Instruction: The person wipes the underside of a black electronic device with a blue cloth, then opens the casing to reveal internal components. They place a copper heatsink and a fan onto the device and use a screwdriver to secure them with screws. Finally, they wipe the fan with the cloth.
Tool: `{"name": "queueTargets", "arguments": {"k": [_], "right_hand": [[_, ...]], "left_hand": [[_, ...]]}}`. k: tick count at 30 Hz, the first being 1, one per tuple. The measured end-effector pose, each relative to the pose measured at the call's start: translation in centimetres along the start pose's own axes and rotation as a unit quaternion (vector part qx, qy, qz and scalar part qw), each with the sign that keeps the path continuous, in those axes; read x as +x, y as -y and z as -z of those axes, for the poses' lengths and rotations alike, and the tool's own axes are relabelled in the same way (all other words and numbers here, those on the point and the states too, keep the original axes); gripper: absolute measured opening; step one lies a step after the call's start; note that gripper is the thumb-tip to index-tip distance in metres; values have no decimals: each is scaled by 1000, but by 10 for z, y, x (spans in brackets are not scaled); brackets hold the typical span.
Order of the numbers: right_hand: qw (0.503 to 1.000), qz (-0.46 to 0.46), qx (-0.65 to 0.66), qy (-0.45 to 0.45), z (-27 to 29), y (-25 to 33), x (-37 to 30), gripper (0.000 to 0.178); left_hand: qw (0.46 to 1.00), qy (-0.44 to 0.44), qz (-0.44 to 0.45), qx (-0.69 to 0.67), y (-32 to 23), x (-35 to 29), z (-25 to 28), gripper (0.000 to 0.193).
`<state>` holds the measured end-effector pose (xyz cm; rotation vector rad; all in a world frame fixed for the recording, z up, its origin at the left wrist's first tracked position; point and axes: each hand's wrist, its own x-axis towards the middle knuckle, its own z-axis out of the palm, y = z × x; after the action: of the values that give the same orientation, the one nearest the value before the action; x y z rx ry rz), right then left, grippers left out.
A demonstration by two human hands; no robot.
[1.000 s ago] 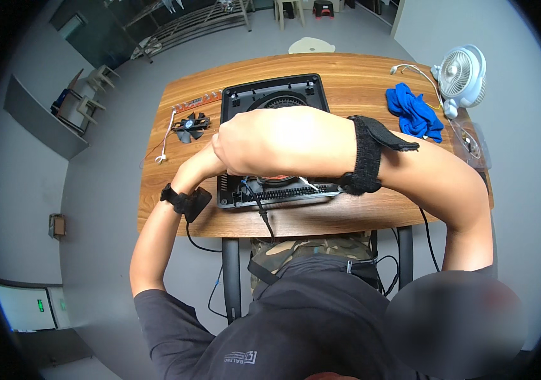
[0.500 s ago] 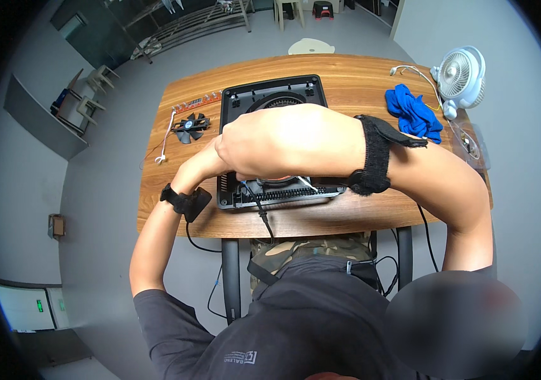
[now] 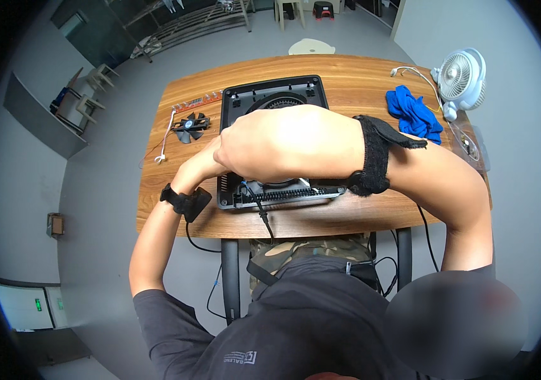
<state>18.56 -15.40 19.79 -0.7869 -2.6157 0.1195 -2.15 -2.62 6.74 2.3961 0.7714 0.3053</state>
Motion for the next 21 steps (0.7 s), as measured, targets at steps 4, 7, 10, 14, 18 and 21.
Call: {"name": "queueTargets", "arguments": {"k": [4, 7, 10, 14, 18, 21], "right_hand": [[988, -99, 0, 120, 4, -2, 11, 31], [962, -168, -26, 215, 27, 10, 28, 29], [981, -112, -78, 141, 14, -2, 15, 22], [995, -31, -54, 73, 7, -5, 4, 26], [984, -128, 17, 124, 14, 10, 13, 24], [977, -151, 6, 150, 15, 11, 14, 22]], "left_hand": [[981, 120, 40, -146, 7, -3, 1, 42], [986, 92, 96, -98, -14, -4, 3, 39], [995, 81, 52, -4, -20, -1, 6, 47], [997, 71, 35, -17, -12, -1, 6, 63], [997, 61, 33, -14, -12, 0, 4, 64], [997, 56, 36, -30, -11, -3, 4, 65]]}}
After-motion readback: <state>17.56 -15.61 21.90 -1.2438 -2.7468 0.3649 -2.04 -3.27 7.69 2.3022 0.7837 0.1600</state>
